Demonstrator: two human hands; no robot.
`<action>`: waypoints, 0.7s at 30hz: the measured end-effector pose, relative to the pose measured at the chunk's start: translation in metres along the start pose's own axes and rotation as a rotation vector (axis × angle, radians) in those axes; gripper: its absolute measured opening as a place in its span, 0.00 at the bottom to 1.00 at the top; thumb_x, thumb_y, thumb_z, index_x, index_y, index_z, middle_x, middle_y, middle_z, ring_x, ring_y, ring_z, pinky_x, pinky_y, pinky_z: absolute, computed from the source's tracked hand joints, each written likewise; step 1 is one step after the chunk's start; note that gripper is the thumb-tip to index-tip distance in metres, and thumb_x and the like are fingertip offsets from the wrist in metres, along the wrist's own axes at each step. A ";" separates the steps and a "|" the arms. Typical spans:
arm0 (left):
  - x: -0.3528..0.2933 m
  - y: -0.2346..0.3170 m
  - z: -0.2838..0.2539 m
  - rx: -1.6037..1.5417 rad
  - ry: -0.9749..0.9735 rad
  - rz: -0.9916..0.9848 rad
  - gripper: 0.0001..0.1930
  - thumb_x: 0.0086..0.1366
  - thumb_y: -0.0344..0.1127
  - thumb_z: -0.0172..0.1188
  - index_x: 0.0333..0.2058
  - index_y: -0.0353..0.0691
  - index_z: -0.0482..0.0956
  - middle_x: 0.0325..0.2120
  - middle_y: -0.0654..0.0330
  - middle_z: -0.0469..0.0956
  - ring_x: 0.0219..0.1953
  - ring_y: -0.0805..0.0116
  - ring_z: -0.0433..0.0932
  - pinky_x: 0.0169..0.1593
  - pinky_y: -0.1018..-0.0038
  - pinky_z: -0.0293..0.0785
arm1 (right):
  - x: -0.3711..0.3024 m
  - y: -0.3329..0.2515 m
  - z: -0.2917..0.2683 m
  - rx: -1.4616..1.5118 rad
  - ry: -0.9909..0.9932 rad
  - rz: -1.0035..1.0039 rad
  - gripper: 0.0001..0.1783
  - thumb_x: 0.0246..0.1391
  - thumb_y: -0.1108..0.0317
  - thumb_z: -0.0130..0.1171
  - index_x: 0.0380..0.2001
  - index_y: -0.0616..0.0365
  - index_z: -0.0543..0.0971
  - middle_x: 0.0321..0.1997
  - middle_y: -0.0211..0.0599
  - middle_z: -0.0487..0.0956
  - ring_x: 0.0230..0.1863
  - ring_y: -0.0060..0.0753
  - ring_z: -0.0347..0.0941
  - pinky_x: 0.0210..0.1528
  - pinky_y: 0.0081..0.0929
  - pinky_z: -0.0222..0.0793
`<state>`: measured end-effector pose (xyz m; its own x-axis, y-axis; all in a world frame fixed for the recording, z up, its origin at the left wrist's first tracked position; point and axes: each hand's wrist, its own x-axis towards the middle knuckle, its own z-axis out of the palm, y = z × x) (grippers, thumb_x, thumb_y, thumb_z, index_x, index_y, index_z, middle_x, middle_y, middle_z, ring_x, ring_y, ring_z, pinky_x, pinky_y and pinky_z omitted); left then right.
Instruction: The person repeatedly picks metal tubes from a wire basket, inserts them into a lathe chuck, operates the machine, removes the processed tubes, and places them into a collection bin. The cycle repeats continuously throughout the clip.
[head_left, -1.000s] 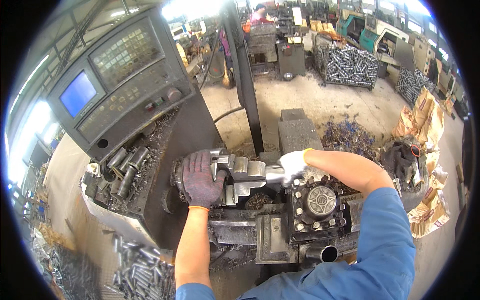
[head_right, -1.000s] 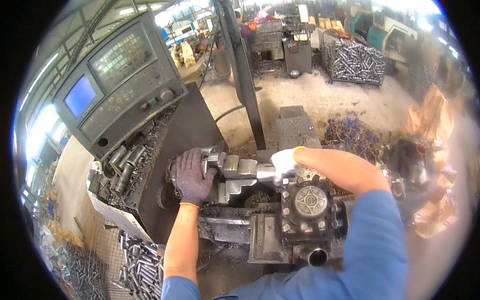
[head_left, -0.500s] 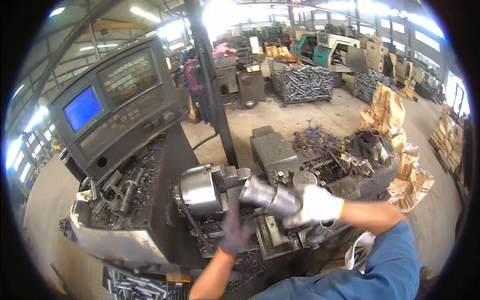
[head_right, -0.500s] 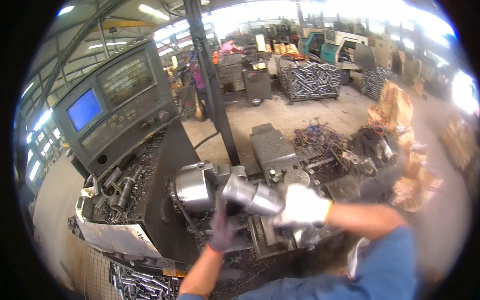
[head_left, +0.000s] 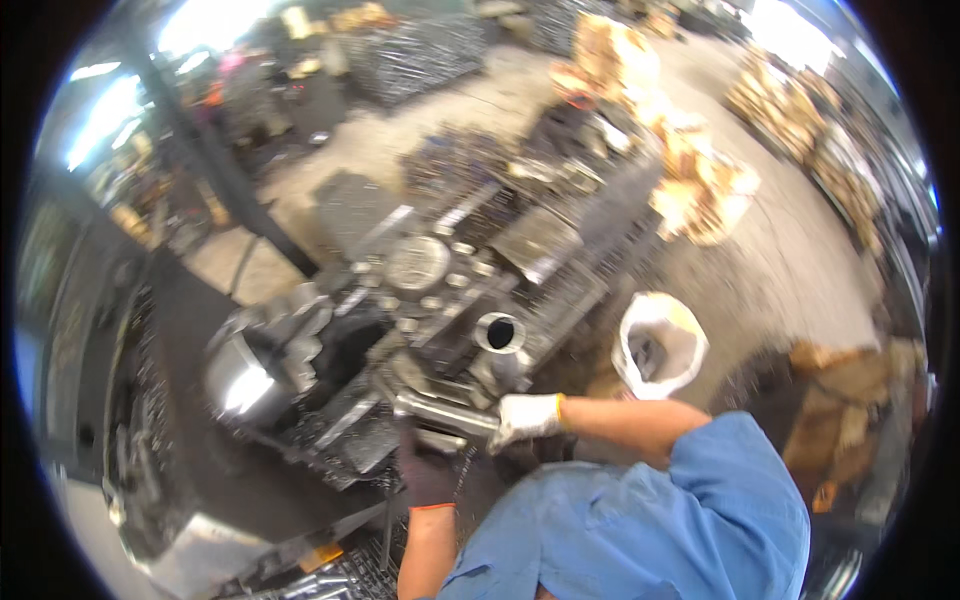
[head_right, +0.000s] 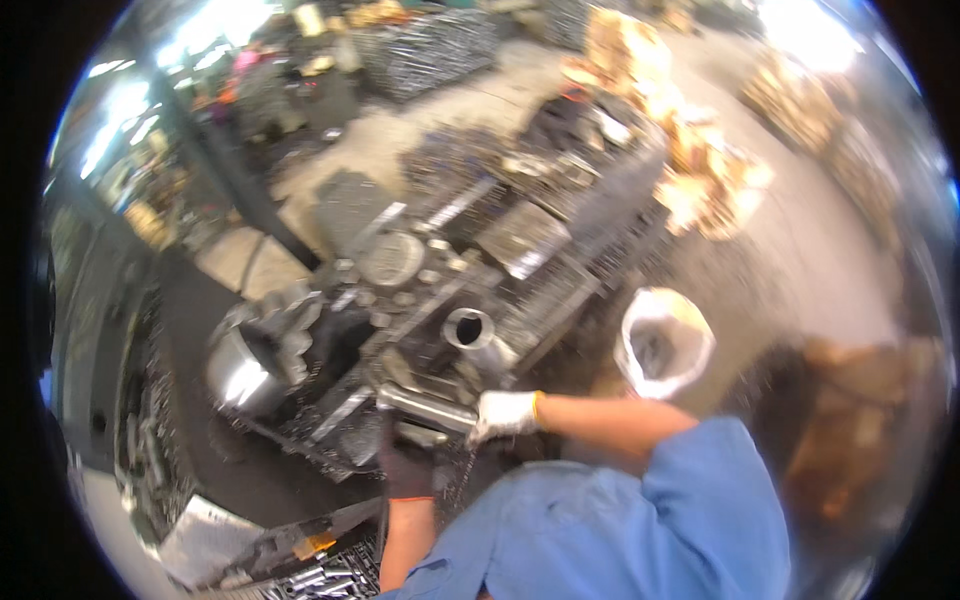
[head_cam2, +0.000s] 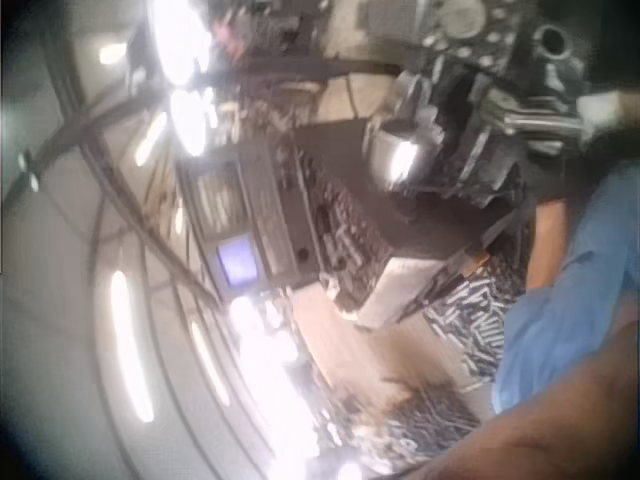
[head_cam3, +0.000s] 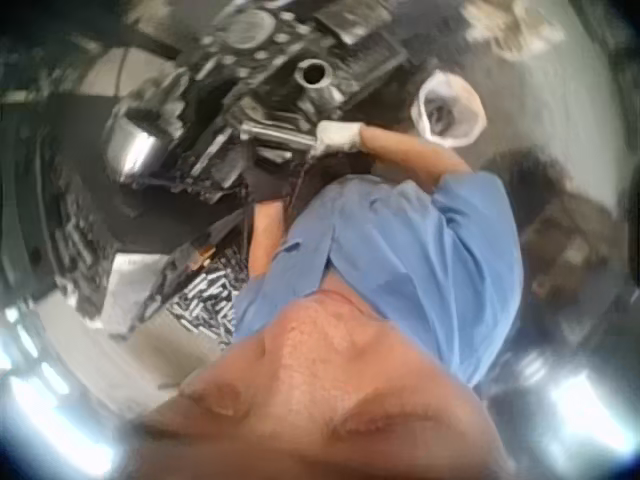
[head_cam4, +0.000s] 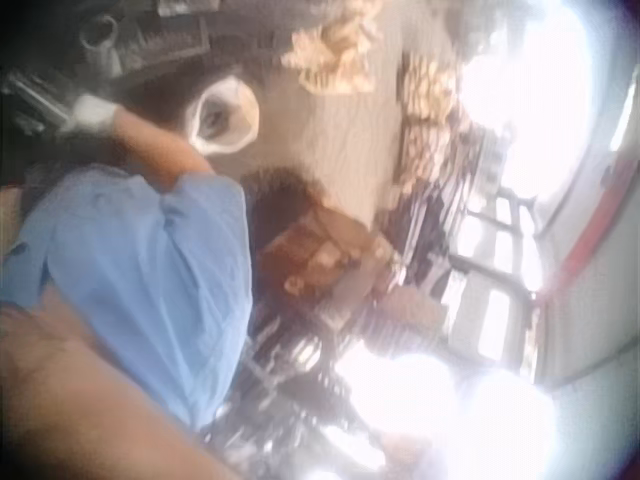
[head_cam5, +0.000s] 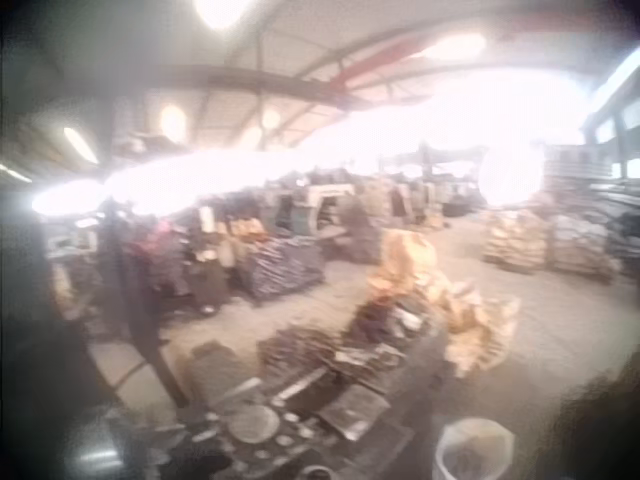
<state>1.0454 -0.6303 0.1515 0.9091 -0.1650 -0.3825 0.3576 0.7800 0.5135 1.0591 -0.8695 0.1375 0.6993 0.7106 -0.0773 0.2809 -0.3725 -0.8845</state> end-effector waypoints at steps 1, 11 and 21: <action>0.004 0.004 -0.008 -0.038 -0.097 -0.038 0.31 0.75 0.56 0.59 0.66 0.39 0.74 0.61 0.52 0.77 0.64 0.52 0.75 0.69 0.52 0.69 | -0.025 0.009 -0.008 0.023 -0.027 0.061 0.25 0.54 0.47 0.73 0.29 0.64 0.85 0.22 0.37 0.81 0.24 0.28 0.75 0.28 0.39 0.71; -0.009 0.030 -0.027 0.145 0.076 -0.093 0.29 0.79 0.58 0.52 0.63 0.40 0.77 0.52 0.48 0.82 0.50 0.50 0.83 0.56 0.48 0.80 | -0.307 0.118 -0.080 0.128 0.355 1.386 0.26 0.43 0.48 0.80 0.43 0.49 0.89 0.35 0.34 0.86 0.35 0.38 0.83 0.41 0.31 0.80; -0.024 0.018 0.013 0.114 -0.016 -0.209 0.24 0.82 0.52 0.52 0.61 0.37 0.77 0.51 0.56 0.84 0.51 0.63 0.85 0.55 0.67 0.83 | -0.026 -0.053 -0.098 -0.223 0.509 0.401 0.39 0.50 0.46 0.72 0.61 0.56 0.79 0.55 0.56 0.84 0.54 0.58 0.82 0.56 0.46 0.79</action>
<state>1.0326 -0.6197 0.1799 0.8155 -0.3260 -0.4782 0.5597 0.6547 0.5081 1.0899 -0.9266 0.2316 0.9842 0.1430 -0.1048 0.0260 -0.7012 -0.7125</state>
